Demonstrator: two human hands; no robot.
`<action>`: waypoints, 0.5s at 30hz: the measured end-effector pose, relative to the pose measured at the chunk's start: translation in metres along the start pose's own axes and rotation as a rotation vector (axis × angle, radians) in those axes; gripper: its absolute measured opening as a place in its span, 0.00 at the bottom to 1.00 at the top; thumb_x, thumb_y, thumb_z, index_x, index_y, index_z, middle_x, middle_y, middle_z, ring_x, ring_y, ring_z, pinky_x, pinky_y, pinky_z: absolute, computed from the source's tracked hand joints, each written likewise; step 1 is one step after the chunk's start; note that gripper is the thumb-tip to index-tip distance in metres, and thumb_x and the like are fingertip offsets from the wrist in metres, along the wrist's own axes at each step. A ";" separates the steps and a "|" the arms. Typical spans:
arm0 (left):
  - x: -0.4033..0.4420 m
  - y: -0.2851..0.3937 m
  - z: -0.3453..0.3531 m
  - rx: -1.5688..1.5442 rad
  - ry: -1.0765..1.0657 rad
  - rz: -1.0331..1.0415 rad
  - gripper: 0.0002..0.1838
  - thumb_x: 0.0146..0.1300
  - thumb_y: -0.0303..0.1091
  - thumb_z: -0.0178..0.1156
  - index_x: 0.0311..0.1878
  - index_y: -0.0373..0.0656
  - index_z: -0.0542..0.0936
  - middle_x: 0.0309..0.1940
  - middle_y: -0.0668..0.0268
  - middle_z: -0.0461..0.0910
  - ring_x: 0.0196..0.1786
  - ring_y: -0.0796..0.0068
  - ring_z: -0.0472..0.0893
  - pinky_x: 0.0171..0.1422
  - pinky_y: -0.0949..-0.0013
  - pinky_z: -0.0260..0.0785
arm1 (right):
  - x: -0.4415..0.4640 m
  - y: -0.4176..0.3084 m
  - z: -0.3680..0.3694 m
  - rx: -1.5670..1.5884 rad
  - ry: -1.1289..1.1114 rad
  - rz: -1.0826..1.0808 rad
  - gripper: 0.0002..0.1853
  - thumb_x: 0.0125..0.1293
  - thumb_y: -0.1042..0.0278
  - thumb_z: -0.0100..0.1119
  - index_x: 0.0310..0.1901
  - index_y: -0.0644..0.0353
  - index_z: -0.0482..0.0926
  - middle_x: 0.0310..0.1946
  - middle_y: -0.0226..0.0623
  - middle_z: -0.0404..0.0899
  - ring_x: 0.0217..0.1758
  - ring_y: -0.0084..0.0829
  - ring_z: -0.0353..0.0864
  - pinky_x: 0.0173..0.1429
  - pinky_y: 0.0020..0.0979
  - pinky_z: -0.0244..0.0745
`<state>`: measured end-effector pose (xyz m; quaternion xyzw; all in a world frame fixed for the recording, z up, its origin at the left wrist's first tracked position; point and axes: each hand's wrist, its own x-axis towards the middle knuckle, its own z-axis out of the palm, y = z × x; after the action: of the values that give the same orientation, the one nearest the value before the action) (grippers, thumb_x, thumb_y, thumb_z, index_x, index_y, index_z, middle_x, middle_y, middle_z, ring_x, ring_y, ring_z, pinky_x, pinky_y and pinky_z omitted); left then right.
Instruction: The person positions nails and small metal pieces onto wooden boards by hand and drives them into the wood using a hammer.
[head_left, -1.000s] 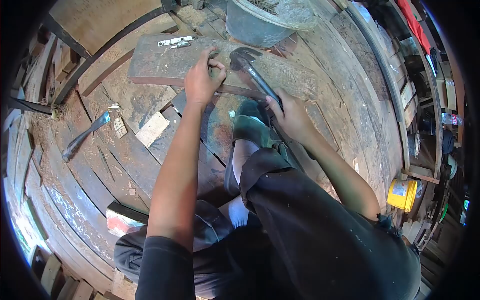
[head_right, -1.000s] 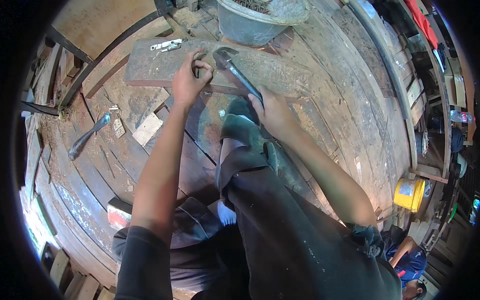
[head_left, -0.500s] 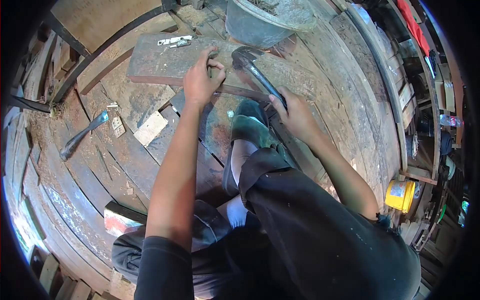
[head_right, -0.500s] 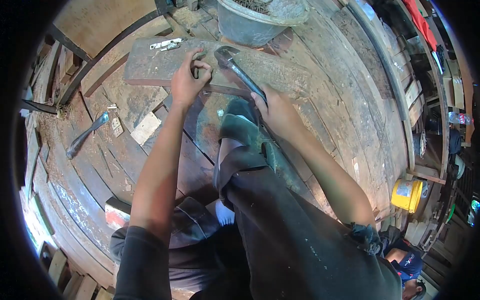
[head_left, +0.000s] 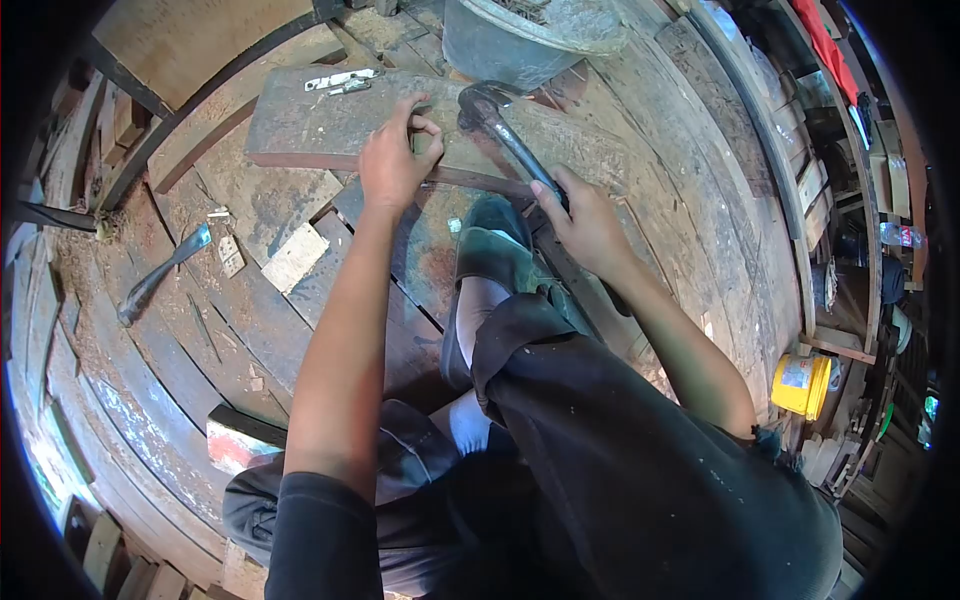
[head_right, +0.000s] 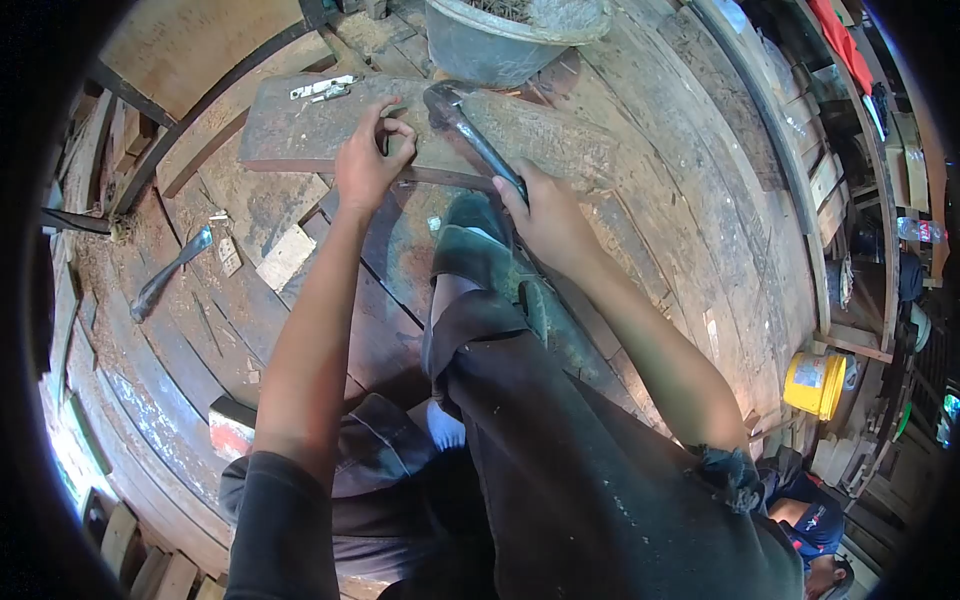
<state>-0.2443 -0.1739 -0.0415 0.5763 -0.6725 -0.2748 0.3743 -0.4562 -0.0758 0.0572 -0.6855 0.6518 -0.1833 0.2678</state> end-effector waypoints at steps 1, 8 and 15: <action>0.000 0.001 0.000 -0.004 -0.007 -0.020 0.28 0.55 0.35 0.67 0.61 0.56 0.73 0.37 0.75 0.87 0.43 0.61 0.85 0.49 0.58 0.76 | 0.001 0.000 0.000 -0.017 0.003 -0.002 0.15 0.75 0.60 0.54 0.44 0.69 0.75 0.28 0.57 0.79 0.33 0.56 0.81 0.40 0.47 0.74; 0.000 -0.006 0.004 -0.006 0.047 0.042 0.30 0.56 0.34 0.69 0.63 0.55 0.73 0.35 0.78 0.87 0.32 0.72 0.81 0.41 0.67 0.73 | 0.004 -0.006 0.000 0.001 0.040 -0.090 0.15 0.74 0.61 0.56 0.43 0.69 0.75 0.29 0.60 0.79 0.35 0.58 0.80 0.41 0.49 0.73; 0.002 -0.007 0.003 -0.049 0.031 0.027 0.31 0.56 0.35 0.70 0.64 0.55 0.72 0.35 0.76 0.87 0.34 0.70 0.83 0.42 0.65 0.73 | 0.001 0.006 0.006 -0.053 0.017 -0.128 0.15 0.75 0.59 0.55 0.45 0.65 0.76 0.28 0.55 0.78 0.32 0.54 0.80 0.38 0.45 0.72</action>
<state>-0.2430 -0.1771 -0.0487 0.5620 -0.6674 -0.2772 0.4023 -0.4573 -0.0762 0.0482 -0.7311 0.6133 -0.1888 0.2317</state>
